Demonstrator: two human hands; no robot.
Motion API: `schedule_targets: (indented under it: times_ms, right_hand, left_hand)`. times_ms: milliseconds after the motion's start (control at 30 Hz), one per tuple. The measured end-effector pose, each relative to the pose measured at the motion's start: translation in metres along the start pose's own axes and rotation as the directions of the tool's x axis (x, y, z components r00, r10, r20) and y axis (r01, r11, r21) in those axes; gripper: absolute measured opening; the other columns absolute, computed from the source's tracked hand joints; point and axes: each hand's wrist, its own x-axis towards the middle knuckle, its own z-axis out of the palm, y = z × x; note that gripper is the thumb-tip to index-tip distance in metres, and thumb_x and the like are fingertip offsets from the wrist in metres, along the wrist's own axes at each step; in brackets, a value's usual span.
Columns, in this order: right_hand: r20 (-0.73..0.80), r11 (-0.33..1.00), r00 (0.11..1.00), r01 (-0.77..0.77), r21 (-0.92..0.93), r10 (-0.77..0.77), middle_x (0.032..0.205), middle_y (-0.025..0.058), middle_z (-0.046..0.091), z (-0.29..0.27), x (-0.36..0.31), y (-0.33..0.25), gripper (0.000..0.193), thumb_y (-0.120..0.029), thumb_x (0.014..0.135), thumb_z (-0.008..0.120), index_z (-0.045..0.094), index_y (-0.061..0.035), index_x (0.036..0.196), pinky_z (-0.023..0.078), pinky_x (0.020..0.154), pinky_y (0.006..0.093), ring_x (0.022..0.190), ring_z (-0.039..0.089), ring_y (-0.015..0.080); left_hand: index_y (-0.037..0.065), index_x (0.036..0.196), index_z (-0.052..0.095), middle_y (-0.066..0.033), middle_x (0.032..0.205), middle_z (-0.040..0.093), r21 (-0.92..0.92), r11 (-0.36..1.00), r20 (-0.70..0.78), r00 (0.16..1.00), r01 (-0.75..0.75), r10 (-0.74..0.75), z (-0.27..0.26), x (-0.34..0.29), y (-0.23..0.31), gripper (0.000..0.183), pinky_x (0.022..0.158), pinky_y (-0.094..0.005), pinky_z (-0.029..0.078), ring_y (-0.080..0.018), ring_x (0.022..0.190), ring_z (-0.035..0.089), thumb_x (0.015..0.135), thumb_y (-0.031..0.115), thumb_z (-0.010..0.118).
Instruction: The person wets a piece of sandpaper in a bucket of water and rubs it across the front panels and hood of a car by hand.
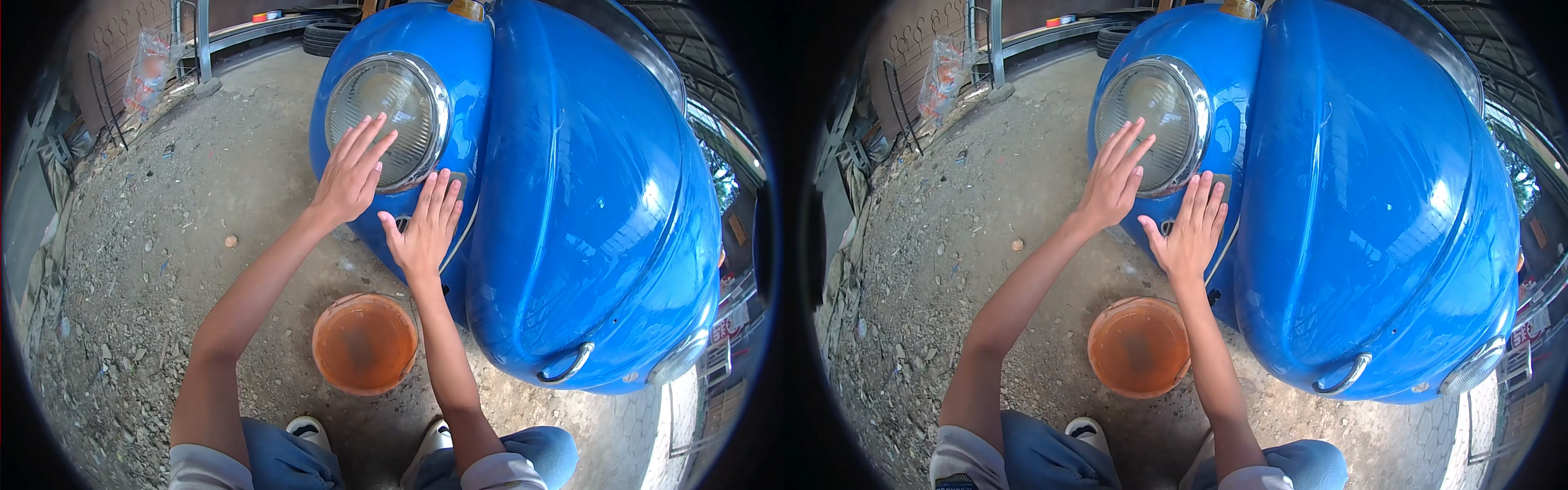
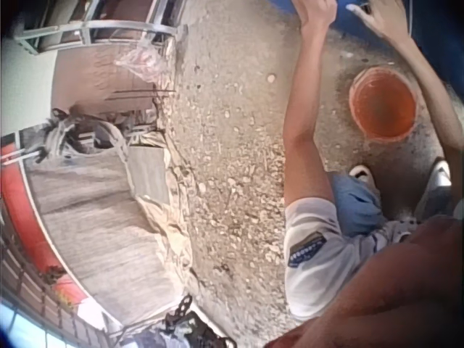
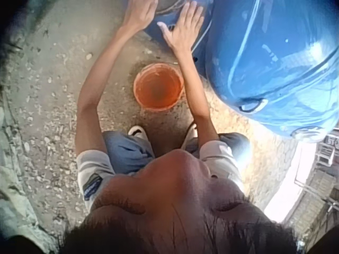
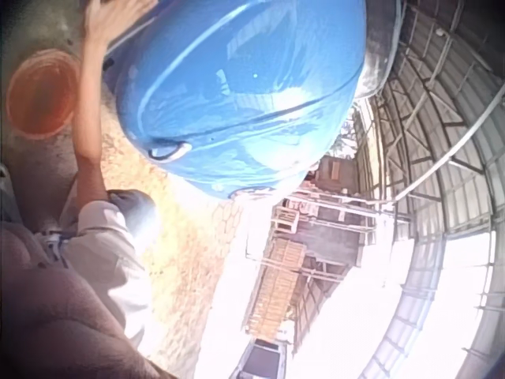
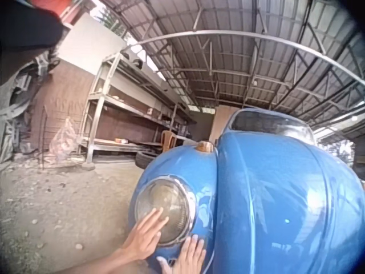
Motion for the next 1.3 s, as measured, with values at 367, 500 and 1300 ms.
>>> schedule_targets:
  times_ms: [367,500,1300]
  right_hand:
    - [-0.059,0.997,0.996,-0.061,0.045,0.064,0.179,0.0184,0.016,-0.001,0.013,-0.008,0.119,-0.087,0.093,0.044,0.023,0.0020,0.168,0.010,0.131,0.0579,0.166,0.007,0.0395]
    - [-0.034,1.000,0.999,-0.025,0.003,0.025,0.179,0.0169,0.016,0.000,0.006,0.002,0.120,-0.088,0.091,0.045,0.022,-0.0003,0.169,0.011,0.131,0.0567,0.166,0.009,0.0380]
    - [-0.050,0.998,0.998,0.050,0.032,-0.048,0.179,0.0149,0.018,-0.003,0.002,0.015,0.110,-0.081,0.096,0.046,0.024,-0.0009,0.169,0.021,0.127,0.0613,0.164,0.014,0.0397]
  left_hand:
    - [0.011,0.159,0.051,-0.0148,0.171,0.037,0.024,1.000,-0.026,0.999,-0.020,0.020,0.003,-0.002,0.000,0.059,0.128,-0.0550,0.028,-0.0377,0.157,0.035,0.100,0.006,0.052]
    - [0.011,0.159,0.050,-0.0146,0.171,0.037,0.009,1.000,-0.031,0.999,-0.019,0.019,0.002,-0.002,-0.001,0.059,0.128,-0.0554,0.027,-0.0376,0.157,0.034,0.101,0.007,0.052]
    - [0.009,0.160,0.049,-0.0160,0.172,0.035,0.047,0.999,-0.027,1.000,-0.006,0.007,0.006,-0.004,-0.001,0.059,0.128,-0.0555,0.026,-0.0400,0.158,0.032,0.101,0.007,0.051]
